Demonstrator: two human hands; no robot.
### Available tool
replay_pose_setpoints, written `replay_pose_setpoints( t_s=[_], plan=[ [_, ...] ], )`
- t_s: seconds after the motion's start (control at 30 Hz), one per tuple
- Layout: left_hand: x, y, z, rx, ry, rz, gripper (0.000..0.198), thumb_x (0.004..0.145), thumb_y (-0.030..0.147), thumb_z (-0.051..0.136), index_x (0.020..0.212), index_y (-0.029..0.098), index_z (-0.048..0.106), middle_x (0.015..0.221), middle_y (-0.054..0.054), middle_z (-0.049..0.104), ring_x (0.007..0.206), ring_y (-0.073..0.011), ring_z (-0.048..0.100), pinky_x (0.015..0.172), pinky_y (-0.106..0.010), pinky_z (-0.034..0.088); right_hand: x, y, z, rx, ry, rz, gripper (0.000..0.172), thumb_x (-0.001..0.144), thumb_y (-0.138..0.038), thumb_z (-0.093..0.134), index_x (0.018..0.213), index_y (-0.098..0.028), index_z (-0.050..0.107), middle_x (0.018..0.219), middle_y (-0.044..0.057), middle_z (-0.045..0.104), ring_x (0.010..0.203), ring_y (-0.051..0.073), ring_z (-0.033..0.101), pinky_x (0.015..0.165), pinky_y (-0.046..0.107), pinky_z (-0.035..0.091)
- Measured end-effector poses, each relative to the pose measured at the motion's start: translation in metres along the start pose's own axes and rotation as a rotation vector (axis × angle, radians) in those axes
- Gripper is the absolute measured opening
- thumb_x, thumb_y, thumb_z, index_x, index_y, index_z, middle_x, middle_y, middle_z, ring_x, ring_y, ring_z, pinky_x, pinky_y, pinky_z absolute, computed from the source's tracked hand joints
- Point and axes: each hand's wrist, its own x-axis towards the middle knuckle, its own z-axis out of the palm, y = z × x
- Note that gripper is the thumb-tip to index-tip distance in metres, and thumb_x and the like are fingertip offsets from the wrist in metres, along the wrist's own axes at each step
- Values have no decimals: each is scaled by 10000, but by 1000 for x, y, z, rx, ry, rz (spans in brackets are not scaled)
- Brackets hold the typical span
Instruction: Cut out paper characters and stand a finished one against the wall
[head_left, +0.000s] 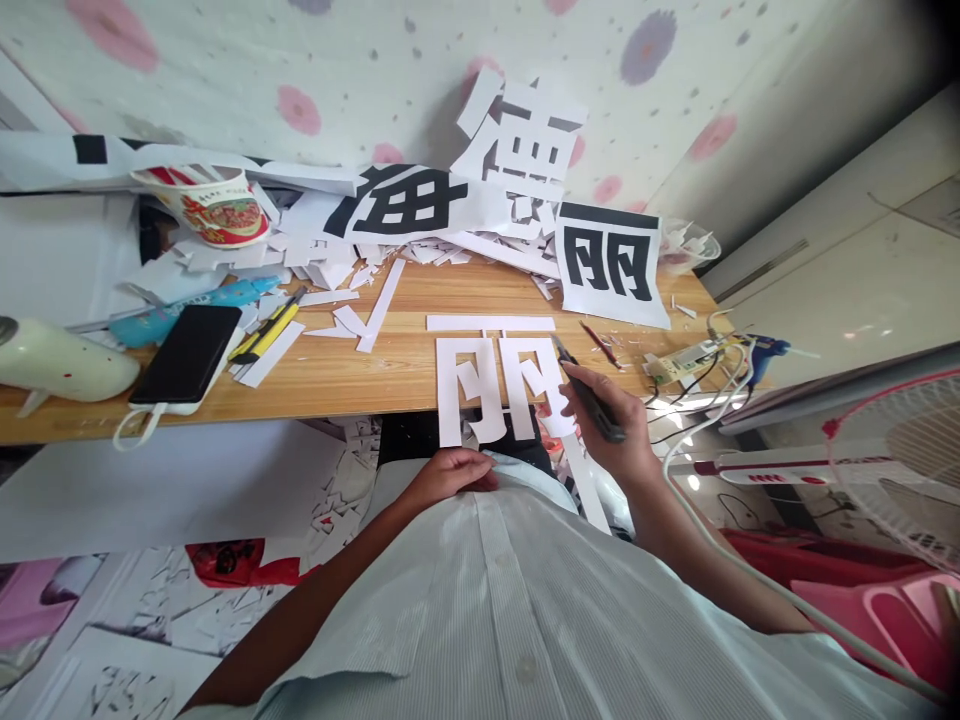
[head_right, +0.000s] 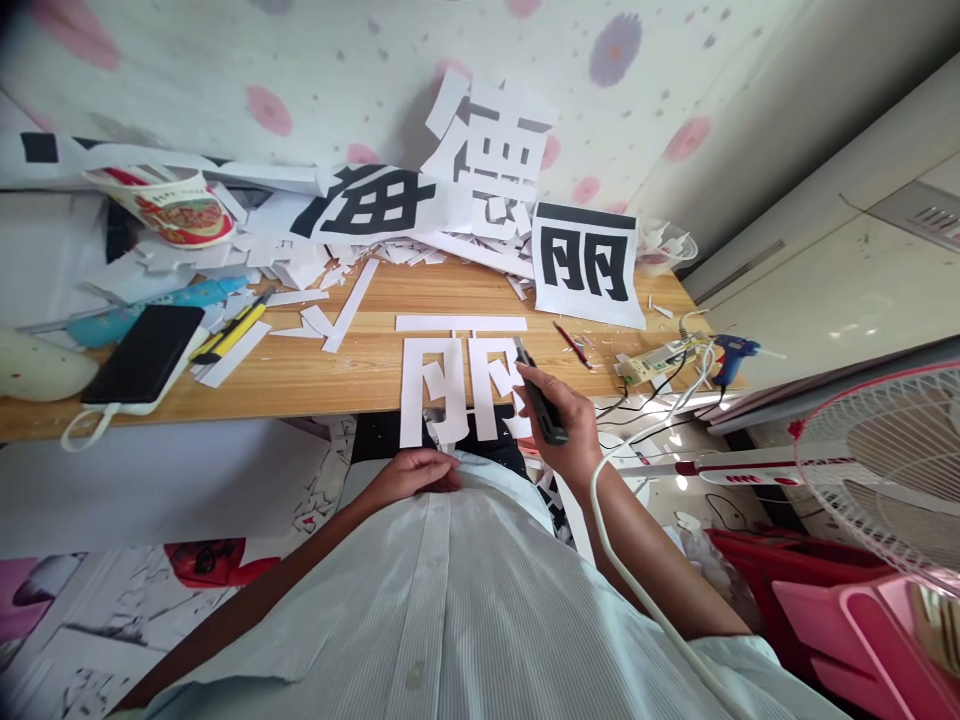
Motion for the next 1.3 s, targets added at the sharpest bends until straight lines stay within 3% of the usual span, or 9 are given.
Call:
replay_pose_setpoints(
  t_s=[0.13,0.33,0.43,0.53,0.7,0.87,1.0,1.13,1.3],
  plan=[
    [-20,-3,-18,115,55,57,486,845,634,907,1079,208,893,1067,-126,865,1014,-293,803,947,-380,593,-5,24,-14,-230,-33,-61,377,1043,-287,662,1409,-268,755,1192,126,784,1063,291,794,932,445,669],
    [-28,-4,-27,-195,284,118,167,890,304,854,1000,179,872,974,-139,863,903,-285,815,902,-386,617,-28,60,-24,-100,-84,28,720,981,-185,641,1678,-318,522,1368,152,670,1114,272,783,971,450,681],
    [-23,9,-25,-375,320,169,229,957,361,768,1033,158,845,1023,-167,858,969,-310,815,927,-414,625,-40,61,-29,90,-116,64,744,1005,-222,646,1710,-385,477,1495,136,604,1237,287,760,1012,474,687],
    [-14,27,-23,-400,242,204,419,1029,504,664,1115,129,832,1116,-204,844,1060,-369,799,969,-487,623,-50,51,-32,236,-124,112,701,983,-321,754,1657,-375,568,1591,124,562,1316,325,737,1064,506,676],
    [3,43,-21,-385,163,161,487,1086,495,593,1169,69,814,1053,-207,823,1008,-359,773,922,-511,637,-64,40,-23,182,157,200,309,1030,-432,738,1285,-291,840,1300,135,782,1084,312,817,923,482,721],
    [12,45,-13,-392,97,59,459,1009,486,714,1166,63,799,1123,-240,824,1020,-368,788,881,-466,634,-90,40,-16,98,-39,83,572,967,-353,787,1523,-355,654,1220,103,818,1081,333,810,948,499,696],
    [11,51,-2,-368,118,48,416,915,438,833,1112,73,801,1059,-245,835,932,-353,806,812,-424,631,-116,37,-12,31,-143,118,282,970,-333,734,1247,-370,696,1019,68,799,847,326,797,748,474,684],
    [10,62,11,-370,86,64,416,883,412,880,1094,62,802,1039,-243,833,896,-341,812,795,-415,638,-130,45,-1,20,-227,122,319,956,-349,716,1262,-391,636,896,21,772,719,312,768,665,458,659],
    [10,75,28,-370,77,112,422,815,356,946,1119,100,804,959,-174,836,855,-306,817,778,-394,643,-121,59,22,12,-190,85,260,973,-378,700,1231,-373,668,898,37,793,759,331,788,677,459,664]
  ],
)
